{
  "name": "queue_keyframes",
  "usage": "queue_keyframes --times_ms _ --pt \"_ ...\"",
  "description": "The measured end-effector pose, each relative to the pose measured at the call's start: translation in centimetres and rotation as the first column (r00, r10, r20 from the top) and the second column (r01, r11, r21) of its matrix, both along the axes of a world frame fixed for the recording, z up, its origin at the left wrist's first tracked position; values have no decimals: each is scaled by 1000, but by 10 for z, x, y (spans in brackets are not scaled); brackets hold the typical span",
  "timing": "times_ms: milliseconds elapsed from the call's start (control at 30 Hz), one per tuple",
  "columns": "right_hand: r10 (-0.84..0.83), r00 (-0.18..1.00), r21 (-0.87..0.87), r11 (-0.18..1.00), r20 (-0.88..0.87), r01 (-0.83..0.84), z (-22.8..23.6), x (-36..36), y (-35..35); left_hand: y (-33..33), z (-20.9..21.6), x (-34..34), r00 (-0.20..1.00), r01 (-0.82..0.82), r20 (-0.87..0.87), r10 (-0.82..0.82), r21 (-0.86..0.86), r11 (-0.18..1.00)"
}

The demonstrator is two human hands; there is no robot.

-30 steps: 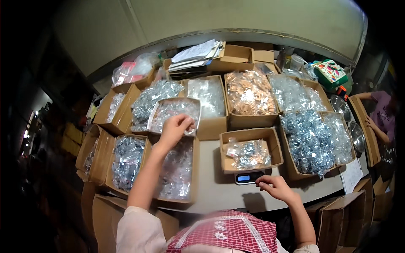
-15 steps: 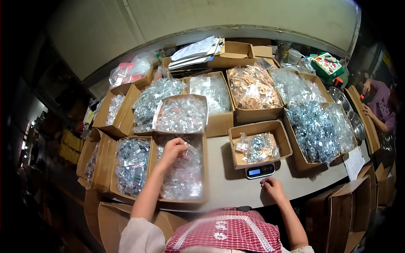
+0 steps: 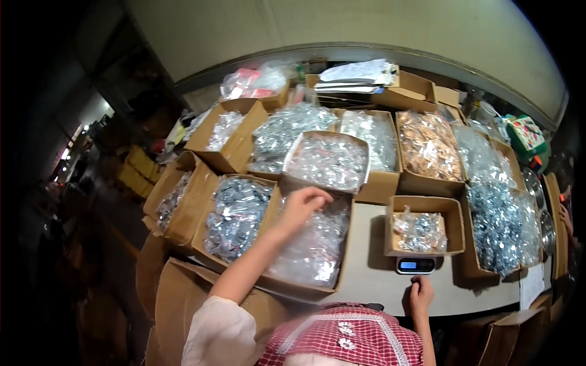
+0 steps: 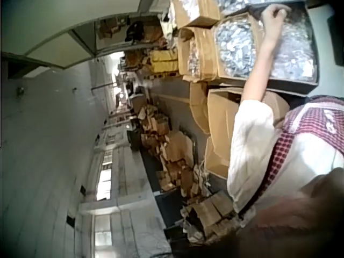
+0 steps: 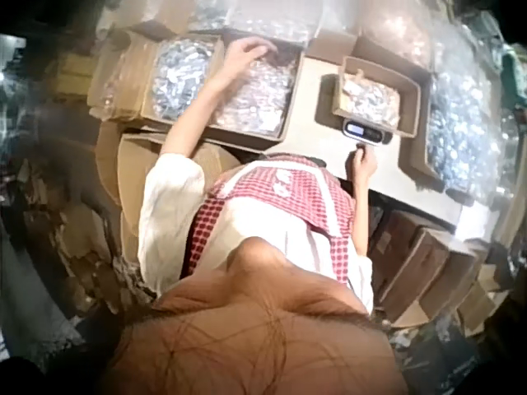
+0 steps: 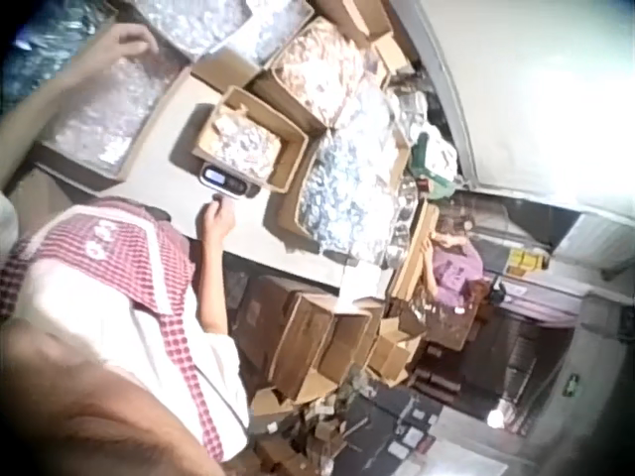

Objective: The person places hardware components from boxes into small plastic bags, weighs the bags on a scale, and seals them.

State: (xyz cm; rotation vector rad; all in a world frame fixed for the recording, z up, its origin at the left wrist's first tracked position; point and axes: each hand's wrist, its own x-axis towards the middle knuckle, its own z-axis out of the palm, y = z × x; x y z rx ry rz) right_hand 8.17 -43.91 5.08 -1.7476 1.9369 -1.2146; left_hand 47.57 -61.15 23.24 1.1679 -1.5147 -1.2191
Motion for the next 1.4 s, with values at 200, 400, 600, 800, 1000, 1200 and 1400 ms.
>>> queue_keyframes --times_ms 200,400,600,800,1000,1200,1400 --pt "-53 996 101 993 -75 60 0 8 -14 12 -37 134 884 -422 153 442 -145 895" --pt "-90 990 98 990 -112 102 5 14 -15 56 -38 84 691 236 714 112 -370 899" --pt "-113 986 63 991 -123 122 0 15 -14 52 -44 82 554 424 832 32 -316 849" --pt "-44 997 54 997 -57 47 11 23 -8 62 0 60 841 265 537 -69 -298 917" --pt "266 795 117 915 544 -387 102 93 -30 70 11 29 992 85 79 -94 105 991" --pt "507 526 166 593 683 -788 179 158 -55 93 13 -22 942 329 -152 -298 257 909" --pt "287 893 -100 958 347 -269 157 79 -86 74 22 70 833 -172 496 246 -190 967"
